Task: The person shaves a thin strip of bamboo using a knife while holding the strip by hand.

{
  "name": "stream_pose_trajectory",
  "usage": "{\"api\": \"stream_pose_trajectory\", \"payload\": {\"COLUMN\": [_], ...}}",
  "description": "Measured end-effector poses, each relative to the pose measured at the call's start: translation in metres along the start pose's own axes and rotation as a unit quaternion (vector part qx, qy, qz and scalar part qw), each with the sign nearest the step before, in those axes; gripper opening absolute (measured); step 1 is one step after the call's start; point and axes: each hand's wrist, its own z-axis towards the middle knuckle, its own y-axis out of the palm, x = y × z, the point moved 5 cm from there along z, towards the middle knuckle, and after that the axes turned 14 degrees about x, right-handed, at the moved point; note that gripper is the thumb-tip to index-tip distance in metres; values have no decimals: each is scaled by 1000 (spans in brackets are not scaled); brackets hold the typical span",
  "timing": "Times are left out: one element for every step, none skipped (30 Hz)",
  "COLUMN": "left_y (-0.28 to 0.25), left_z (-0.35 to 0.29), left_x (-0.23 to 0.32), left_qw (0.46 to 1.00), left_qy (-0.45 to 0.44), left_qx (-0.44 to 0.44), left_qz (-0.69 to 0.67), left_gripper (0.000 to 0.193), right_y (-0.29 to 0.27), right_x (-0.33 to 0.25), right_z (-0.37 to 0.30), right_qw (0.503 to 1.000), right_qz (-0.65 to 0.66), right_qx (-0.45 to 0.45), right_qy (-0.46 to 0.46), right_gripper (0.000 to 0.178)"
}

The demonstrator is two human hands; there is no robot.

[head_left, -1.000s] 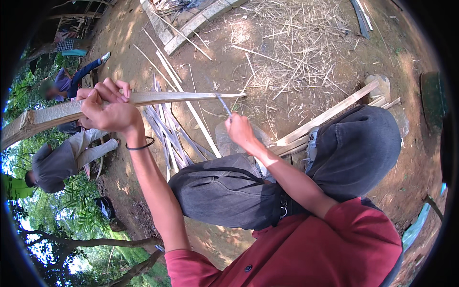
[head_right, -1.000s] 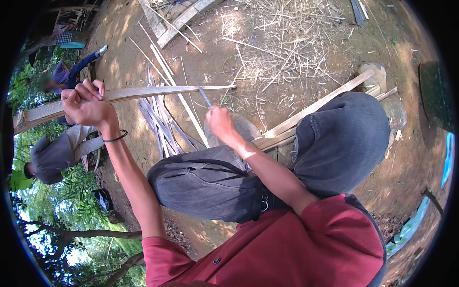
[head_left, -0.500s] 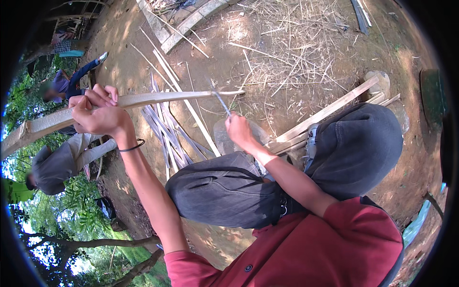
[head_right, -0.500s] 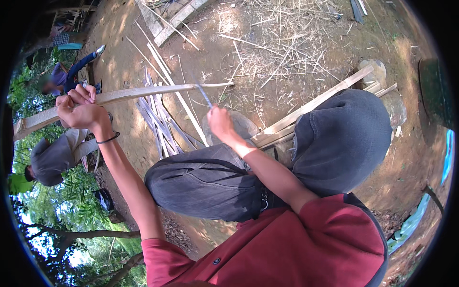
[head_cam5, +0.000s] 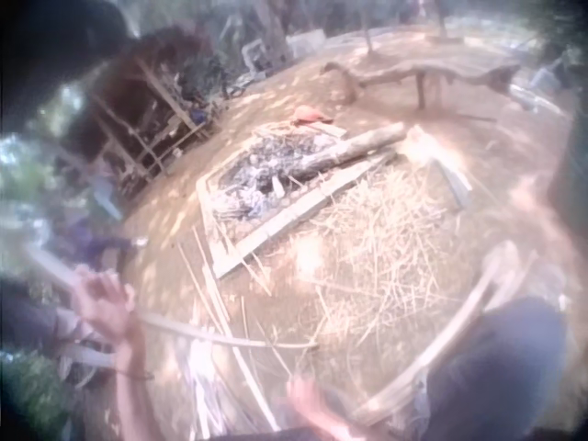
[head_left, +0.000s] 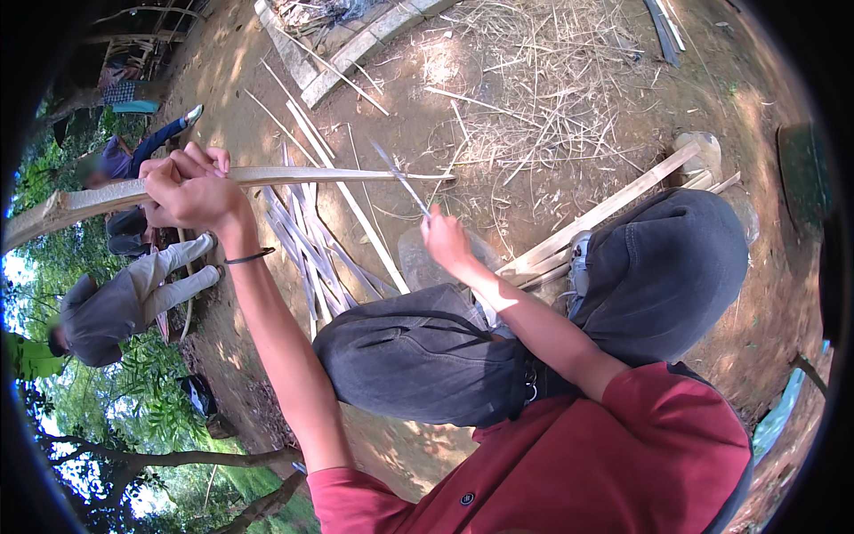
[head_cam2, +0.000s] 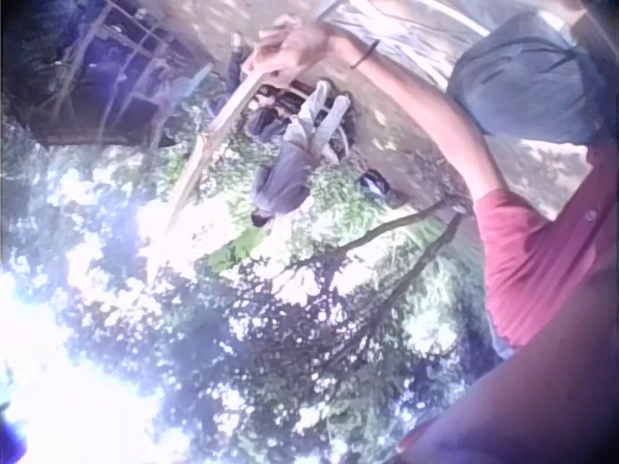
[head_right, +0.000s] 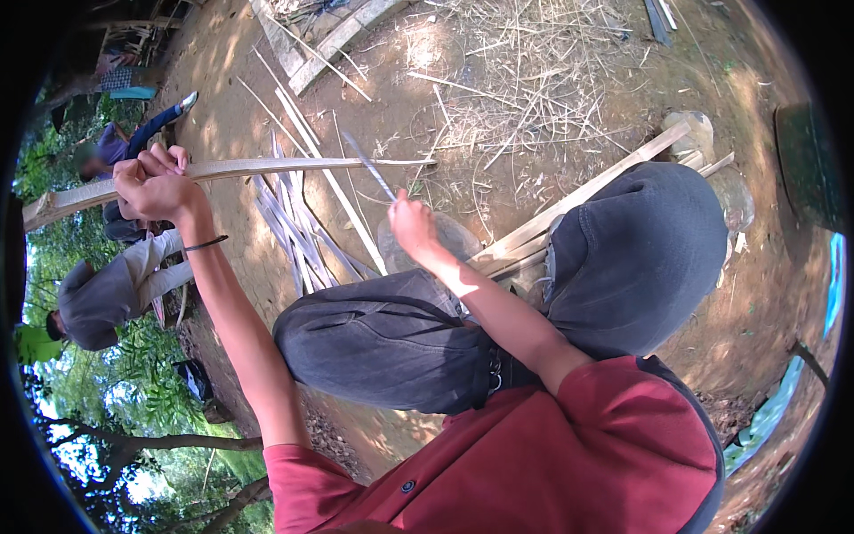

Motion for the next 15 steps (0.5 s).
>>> {"api": "stream_pose_trajectory", "payload": {"left_y": [-3, -6, -7, -3, 1, 6, 10, 13, 17, 18, 19, 22, 28, 31, 33], "left_z": [1, 2, 5, 5, 5, 5, 6, 7, 10, 16, 23, 27, 30, 34, 38], "left_x": [-2, -4, -5, -7, -9, -11, -13, -8, -8, -14, -21, -25, -29, -34, -40], "left_qw": [1000, 1000, 1000, 999, 999, 1000, 1000, 999, 999, 999, 999, 999, 998, 998, 997], "left_qy": [-1, -3, -5, -1, 4, 9, 15, 33, 30, 21, 12, 4, -5, -11, -17], "left_qx": [8, 17, 25, 34, 28, 21, 16, 26, 23, 29, 34, 47, 58, 69, 70], "left_qz": [2, 3, 3, -21, -15, -10, -2, 8, 16, 9, 0, 4, 3, 5, 7], "left_gripper": [22, 22, 23, 24, 25, 26, 26, 28, 28, 28, 28, 29, 29, 29, 29], "right_y": [-7, -8, -10, -12, -10, -9, -16, -28, -40, -47, -52, -53, -55, -54, -54], "right_x": [5, 6, 6, -2, -12, -21, -40, -64, -85, -102, -118, -133, -142, -151, -158], "right_z": [6, 8, 11, 13, 11, 10, 6, -3, -10, -13, -17, -18, -15, -12, -10], "right_qw": [999, 998, 997, 998, 998, 998, 997, 994, 990, 987, 984, 980, 977, 972, 967], "right_qz": [-24, -38, -53, -29, -6, 16, 51, 86, 118, 129, 141, 156, 163, 172, 181], "right_qx": [8, 25, 42, 38, 32, 26, 25, 22, 18, 21, 25, 29, 41, 50, 60], "right_qy": [-23, -32, -41, -43, -45, -46, -57, -67, -75, -89, -104, -120, -135, -151, -167], "right_gripper": [28, 29, 31, 30, 29, 28, 27, 27, 26, 24, 23, 22, 23, 23, 24]}}
